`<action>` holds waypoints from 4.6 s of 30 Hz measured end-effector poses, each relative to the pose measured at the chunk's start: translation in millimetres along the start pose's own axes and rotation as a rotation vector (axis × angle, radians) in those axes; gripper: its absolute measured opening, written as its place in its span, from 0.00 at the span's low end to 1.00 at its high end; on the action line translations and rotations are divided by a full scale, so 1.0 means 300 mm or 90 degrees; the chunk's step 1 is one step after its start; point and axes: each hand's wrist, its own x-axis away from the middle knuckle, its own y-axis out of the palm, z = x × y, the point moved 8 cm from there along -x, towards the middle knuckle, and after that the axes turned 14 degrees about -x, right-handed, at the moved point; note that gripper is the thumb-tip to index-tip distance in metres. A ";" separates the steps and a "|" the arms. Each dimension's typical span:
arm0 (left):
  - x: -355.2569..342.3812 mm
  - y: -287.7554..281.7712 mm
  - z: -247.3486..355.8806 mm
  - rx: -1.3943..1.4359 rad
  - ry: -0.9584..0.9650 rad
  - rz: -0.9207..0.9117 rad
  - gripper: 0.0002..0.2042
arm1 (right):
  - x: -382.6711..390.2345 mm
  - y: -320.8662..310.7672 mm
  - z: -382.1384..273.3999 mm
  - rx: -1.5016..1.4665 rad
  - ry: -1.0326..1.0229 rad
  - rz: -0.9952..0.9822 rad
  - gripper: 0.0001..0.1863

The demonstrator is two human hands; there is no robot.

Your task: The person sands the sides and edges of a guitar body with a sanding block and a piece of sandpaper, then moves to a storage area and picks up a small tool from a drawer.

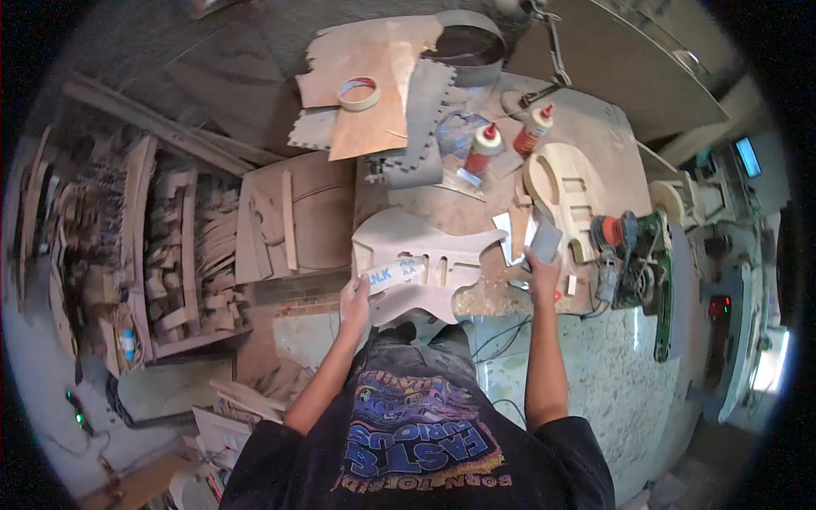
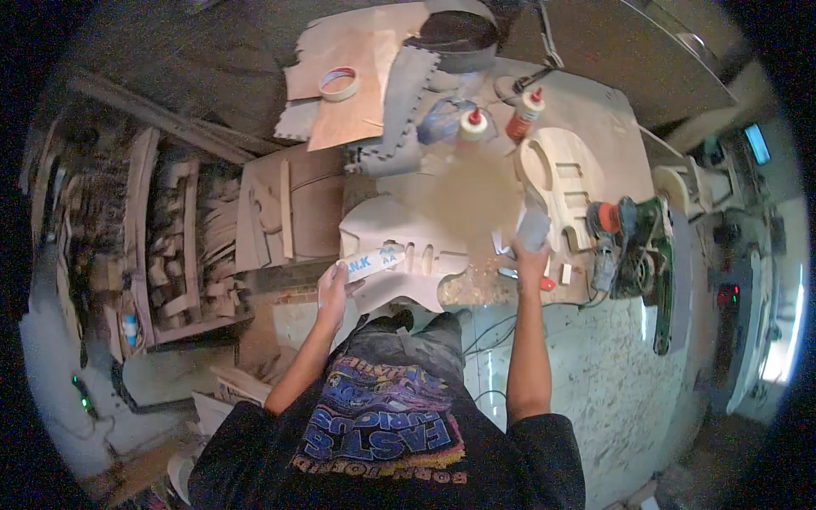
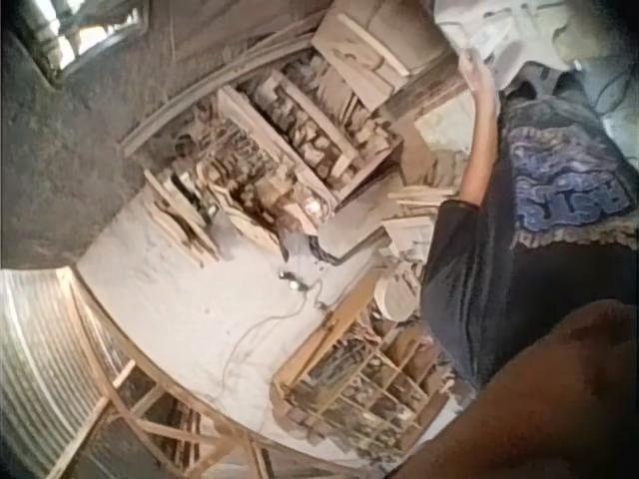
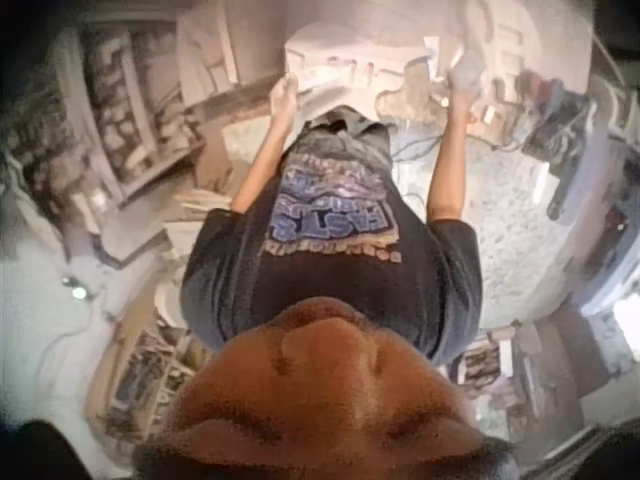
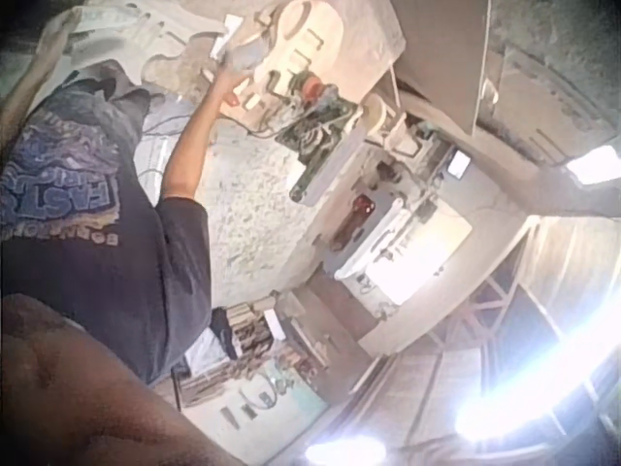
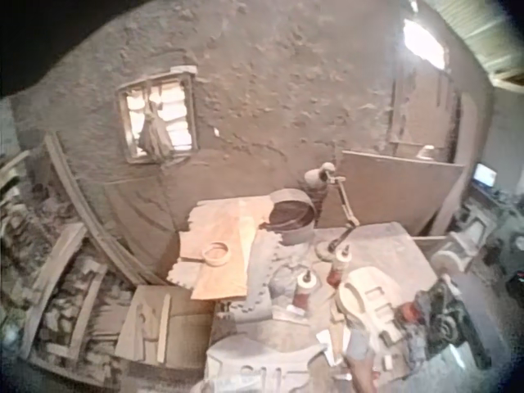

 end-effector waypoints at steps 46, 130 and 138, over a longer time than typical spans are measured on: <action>0.098 0.450 0.308 -0.063 0.215 -0.222 0.22 | 0.625 0.418 -0.103 -0.551 0.157 -0.282 0.30; 0.025 0.629 0.798 -1.129 0.496 -0.193 0.28 | 0.403 0.228 0.049 0.058 -0.108 0.045 0.21; -0.019 0.640 0.819 -1.108 0.518 -0.201 0.27 | 0.413 0.270 0.089 -0.013 -0.080 0.071 0.27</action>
